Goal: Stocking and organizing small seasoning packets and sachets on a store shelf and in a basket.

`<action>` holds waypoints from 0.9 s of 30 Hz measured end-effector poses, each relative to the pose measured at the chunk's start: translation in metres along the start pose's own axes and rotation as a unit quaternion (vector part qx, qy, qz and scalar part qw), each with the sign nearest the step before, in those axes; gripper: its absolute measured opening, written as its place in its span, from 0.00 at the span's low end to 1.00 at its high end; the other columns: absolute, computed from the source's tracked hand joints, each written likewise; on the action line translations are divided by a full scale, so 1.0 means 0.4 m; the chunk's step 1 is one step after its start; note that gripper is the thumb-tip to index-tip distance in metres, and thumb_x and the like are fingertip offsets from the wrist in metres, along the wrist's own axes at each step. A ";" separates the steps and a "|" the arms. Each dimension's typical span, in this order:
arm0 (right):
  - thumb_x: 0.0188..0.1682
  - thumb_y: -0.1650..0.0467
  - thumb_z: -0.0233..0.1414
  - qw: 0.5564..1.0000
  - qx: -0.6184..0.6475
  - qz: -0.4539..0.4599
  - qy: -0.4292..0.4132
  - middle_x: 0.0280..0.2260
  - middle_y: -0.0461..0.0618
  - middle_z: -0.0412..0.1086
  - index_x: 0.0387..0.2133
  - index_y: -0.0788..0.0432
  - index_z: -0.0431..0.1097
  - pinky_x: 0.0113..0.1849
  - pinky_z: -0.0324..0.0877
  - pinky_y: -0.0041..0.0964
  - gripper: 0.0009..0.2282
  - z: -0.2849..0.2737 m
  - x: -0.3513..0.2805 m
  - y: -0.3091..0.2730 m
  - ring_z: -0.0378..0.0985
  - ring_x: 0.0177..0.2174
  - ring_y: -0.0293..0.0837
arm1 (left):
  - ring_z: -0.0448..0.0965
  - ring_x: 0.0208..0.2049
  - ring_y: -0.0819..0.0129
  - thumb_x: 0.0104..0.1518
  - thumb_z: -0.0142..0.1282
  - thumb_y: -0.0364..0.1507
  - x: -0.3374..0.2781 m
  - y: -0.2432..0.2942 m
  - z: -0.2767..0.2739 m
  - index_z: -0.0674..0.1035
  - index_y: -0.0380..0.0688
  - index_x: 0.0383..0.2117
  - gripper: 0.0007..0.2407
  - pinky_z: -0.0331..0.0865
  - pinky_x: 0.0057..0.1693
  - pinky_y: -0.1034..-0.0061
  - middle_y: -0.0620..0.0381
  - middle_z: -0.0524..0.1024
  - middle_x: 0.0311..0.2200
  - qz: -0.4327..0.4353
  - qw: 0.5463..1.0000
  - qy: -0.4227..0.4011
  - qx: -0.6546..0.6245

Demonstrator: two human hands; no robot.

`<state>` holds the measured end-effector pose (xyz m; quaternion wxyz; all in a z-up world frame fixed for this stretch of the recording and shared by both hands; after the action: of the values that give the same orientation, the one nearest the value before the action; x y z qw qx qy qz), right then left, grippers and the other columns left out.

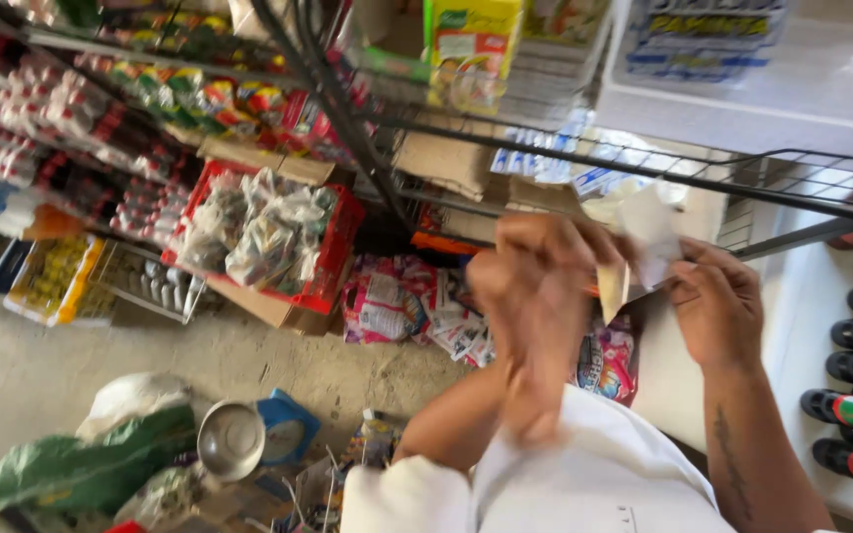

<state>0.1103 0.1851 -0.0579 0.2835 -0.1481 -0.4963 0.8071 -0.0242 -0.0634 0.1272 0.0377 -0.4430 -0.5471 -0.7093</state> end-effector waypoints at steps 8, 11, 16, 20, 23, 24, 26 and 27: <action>0.58 0.71 0.47 0.992 -0.083 -0.046 -0.083 0.49 0.58 0.74 0.56 0.68 0.70 0.54 0.68 0.45 0.16 0.176 -0.021 -0.042 0.74 0.50 0.48 | 0.65 0.64 0.53 0.61 0.58 0.40 -0.242 -0.371 0.127 0.55 0.46 0.75 0.36 0.63 0.68 0.56 0.42 0.62 0.65 -0.289 0.926 -0.097 -0.222; 0.60 0.60 0.39 0.889 -0.369 -0.181 -0.201 0.60 0.54 0.67 0.61 0.60 0.67 0.63 0.52 0.54 0.22 0.294 -0.039 -0.110 0.61 0.63 0.49 | 0.65 0.67 0.59 0.69 0.45 0.41 -0.279 -0.421 0.137 0.57 0.46 0.74 0.29 0.62 0.69 0.60 0.50 0.64 0.66 -0.403 0.801 -0.026 -0.441; 0.58 0.53 0.33 0.655 -0.673 -0.307 -0.154 0.70 0.48 0.51 0.68 0.49 0.57 0.67 0.28 0.61 0.27 0.301 -0.018 -0.102 0.43 0.71 0.49 | 0.66 0.66 0.56 0.73 0.36 0.45 -0.254 -0.390 0.127 0.57 0.47 0.73 0.26 0.62 0.69 0.57 0.51 0.64 0.67 -0.440 0.686 0.020 -0.579; 0.61 0.58 0.31 0.671 -0.688 -0.267 -0.072 0.72 0.49 0.45 0.70 0.55 0.51 0.65 0.25 0.66 0.26 0.292 -0.017 -0.094 0.38 0.71 0.53 | 0.65 0.66 0.55 0.68 0.35 0.48 -0.190 -0.327 0.145 0.55 0.56 0.72 0.27 0.63 0.67 0.55 0.52 0.61 0.68 -0.468 0.701 0.003 -0.538; 0.59 0.59 0.31 0.632 -0.714 -0.289 -0.091 0.72 0.47 0.45 0.70 0.54 0.50 0.64 0.23 0.68 0.26 0.304 -0.042 -0.112 0.37 0.71 0.52 | 0.67 0.65 0.55 0.64 0.36 0.49 -0.173 -0.306 0.144 0.53 0.63 0.71 0.27 0.68 0.64 0.57 0.55 0.62 0.67 -0.502 0.724 -0.021 -0.473; 0.59 0.59 0.32 0.607 -0.724 -0.309 -0.112 0.71 0.47 0.45 0.69 0.53 0.50 0.64 0.22 0.68 0.26 0.309 -0.043 -0.122 0.37 0.71 0.50 | 0.68 0.64 0.57 0.63 0.38 0.49 -0.168 -0.311 0.139 0.53 0.66 0.70 0.27 0.70 0.63 0.59 0.57 0.63 0.67 -0.517 0.739 -0.035 -0.431; 0.58 0.60 0.36 0.618 -0.720 -0.304 -0.086 0.71 0.49 0.47 0.70 0.55 0.49 0.64 0.25 0.68 0.26 0.272 -0.005 -0.150 0.41 0.70 0.51 | 0.70 0.59 0.58 0.66 0.41 0.46 -0.221 -0.388 0.131 0.56 0.60 0.71 0.26 0.70 0.57 0.62 0.54 0.66 0.63 -0.496 0.754 -0.061 -0.427; 0.57 0.61 0.40 0.630 -0.714 -0.297 -0.066 0.71 0.51 0.48 0.70 0.56 0.48 0.64 0.28 0.68 0.28 0.254 0.014 -0.166 0.44 0.69 0.52 | 0.73 0.54 0.59 0.70 0.45 0.44 -0.246 -0.425 0.126 0.60 0.54 0.72 0.25 0.71 0.52 0.65 0.52 0.69 0.59 -0.475 0.768 -0.081 -0.422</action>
<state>0.0735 0.1384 0.0480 0.2795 -0.0953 -0.9521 0.0797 -0.0265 0.0028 -0.0647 -0.5392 -0.1541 -0.3345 -0.7574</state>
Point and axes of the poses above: each hand's wrist, its own x-axis towards the middle knuckle, its own z-axis out of the palm, y = z × x, the point moved 1 cm from there along x, towards the middle knuckle
